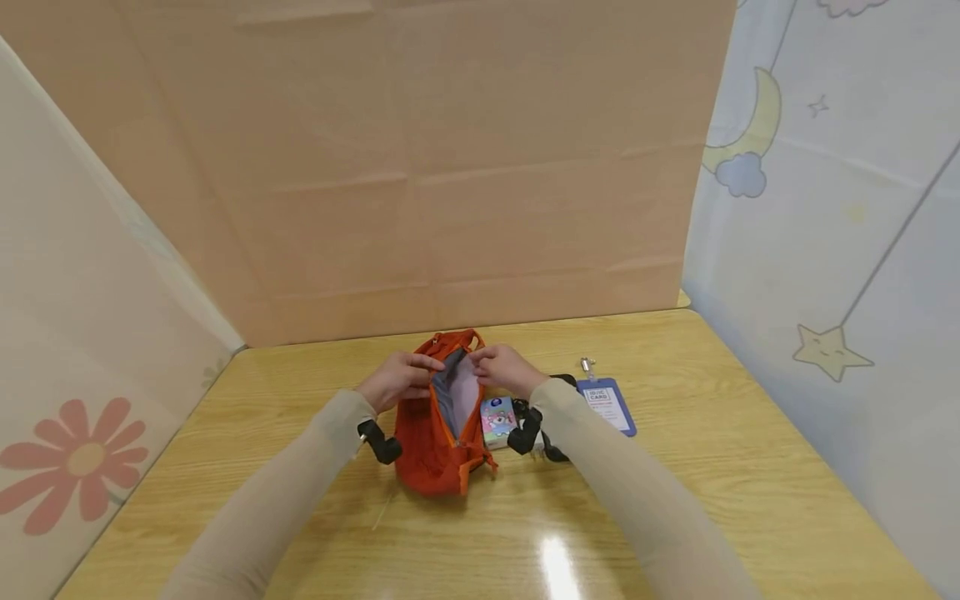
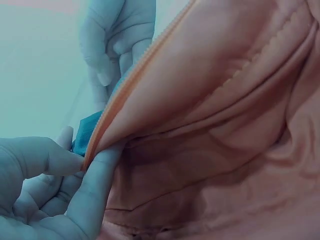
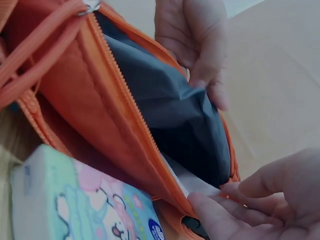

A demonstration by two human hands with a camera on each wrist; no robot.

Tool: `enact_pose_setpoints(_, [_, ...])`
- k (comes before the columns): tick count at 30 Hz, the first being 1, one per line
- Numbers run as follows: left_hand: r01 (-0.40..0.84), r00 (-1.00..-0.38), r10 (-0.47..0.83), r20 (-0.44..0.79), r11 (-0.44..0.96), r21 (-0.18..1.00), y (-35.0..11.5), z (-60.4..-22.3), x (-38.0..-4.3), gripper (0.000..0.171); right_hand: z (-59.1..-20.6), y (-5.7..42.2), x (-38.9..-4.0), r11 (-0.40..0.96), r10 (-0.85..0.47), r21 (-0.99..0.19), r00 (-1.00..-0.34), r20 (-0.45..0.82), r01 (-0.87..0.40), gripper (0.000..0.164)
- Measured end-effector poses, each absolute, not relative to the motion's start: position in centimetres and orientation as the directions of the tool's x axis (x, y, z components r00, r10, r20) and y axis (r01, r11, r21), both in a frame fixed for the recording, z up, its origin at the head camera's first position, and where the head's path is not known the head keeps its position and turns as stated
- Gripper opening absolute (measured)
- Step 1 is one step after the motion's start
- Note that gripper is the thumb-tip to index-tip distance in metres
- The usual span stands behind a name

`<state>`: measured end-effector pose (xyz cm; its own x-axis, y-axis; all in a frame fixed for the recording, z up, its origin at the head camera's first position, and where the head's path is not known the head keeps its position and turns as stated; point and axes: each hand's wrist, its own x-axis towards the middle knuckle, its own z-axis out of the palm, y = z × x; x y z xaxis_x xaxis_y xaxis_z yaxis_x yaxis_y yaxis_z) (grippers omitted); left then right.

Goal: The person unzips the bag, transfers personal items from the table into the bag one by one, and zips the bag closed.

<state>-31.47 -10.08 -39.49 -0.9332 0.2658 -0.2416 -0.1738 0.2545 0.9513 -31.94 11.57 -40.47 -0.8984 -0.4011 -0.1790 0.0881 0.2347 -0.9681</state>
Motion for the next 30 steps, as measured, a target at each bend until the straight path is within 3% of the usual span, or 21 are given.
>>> enact_pose_setpoints(13, [-0.181, -0.932, 0.27, -0.244, 0.238, 0.954, -10.2, -39.7, -31.7, 0.028, -40.1, 11.9, -31.7, 0.175, -0.407, -0.977, -0.894, -0.187, 0.124, 0.043])
enact_pose_setpoints(25, [-0.175, -0.937, 0.262, -0.23, 0.218, 0.96, -10.6, -39.7, -31.7, 0.03, -39.4, 11.9, -28.9, 0.177, -0.561, -0.969, -0.792, -0.241, 0.17, 0.044])
enact_pose_setpoints(30, [-0.177, -0.937, 0.262, -0.23, 0.211, 0.961, -10.8, -39.5, -31.6, 0.032, -40.3, 13.0, -29.0, 0.143, -0.556, -0.967, -0.791, -0.253, 0.209, 0.045])
